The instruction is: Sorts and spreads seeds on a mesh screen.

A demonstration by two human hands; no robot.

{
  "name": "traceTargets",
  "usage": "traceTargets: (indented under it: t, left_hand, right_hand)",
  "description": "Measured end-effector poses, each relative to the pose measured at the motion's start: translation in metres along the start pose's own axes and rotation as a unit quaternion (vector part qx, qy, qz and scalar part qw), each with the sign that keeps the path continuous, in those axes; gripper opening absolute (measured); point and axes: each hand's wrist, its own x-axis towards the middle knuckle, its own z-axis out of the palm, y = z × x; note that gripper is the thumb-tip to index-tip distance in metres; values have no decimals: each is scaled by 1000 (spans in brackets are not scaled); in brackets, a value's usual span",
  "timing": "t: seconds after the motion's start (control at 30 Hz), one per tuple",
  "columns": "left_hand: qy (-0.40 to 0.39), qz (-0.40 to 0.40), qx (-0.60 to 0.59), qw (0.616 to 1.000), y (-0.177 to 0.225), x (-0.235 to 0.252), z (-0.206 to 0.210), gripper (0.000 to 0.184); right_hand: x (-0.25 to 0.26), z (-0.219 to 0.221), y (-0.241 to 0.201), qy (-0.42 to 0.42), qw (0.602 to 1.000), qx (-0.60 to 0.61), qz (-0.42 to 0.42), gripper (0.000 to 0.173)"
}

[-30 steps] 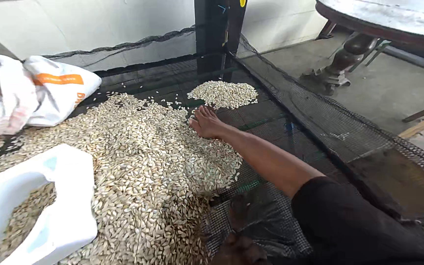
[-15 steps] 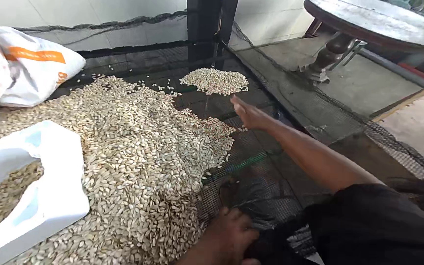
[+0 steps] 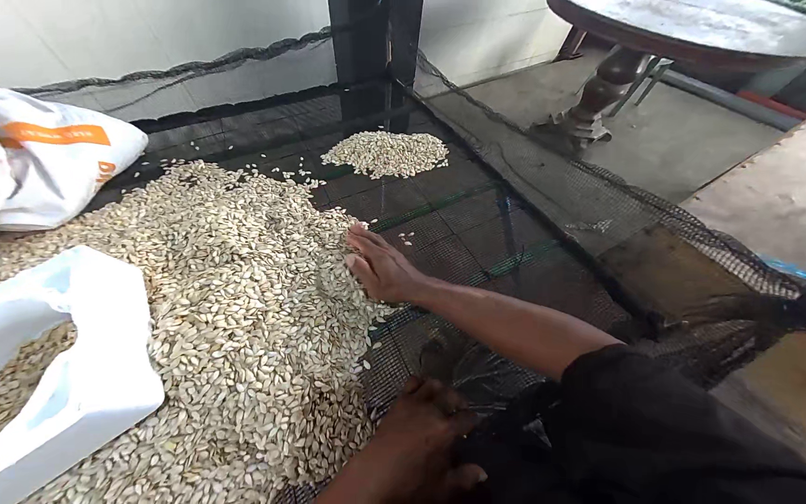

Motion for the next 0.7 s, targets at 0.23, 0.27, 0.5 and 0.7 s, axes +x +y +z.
traceTargets:
  t: [0.23,0.27,0.5,0.7]
  left_hand:
    - [-14,-10,-21,1000,1,-2,-3,49]
    - [-5,-5,-19,1000,0,-3,-2,49]
    - [-27,-16,-16,999,5,-1,-7,47]
    - [18,7,0,1000,-1,1,4,45]
  right_hand:
    - [-2,35,-56,-48,986,50,-150,50]
    - [-3,34,-61,-59,978,53,-191,49]
    - [8,-69,32,25,984,-92,-149,27]
    - [-1,-103,87,-78,980,-175,48,27]
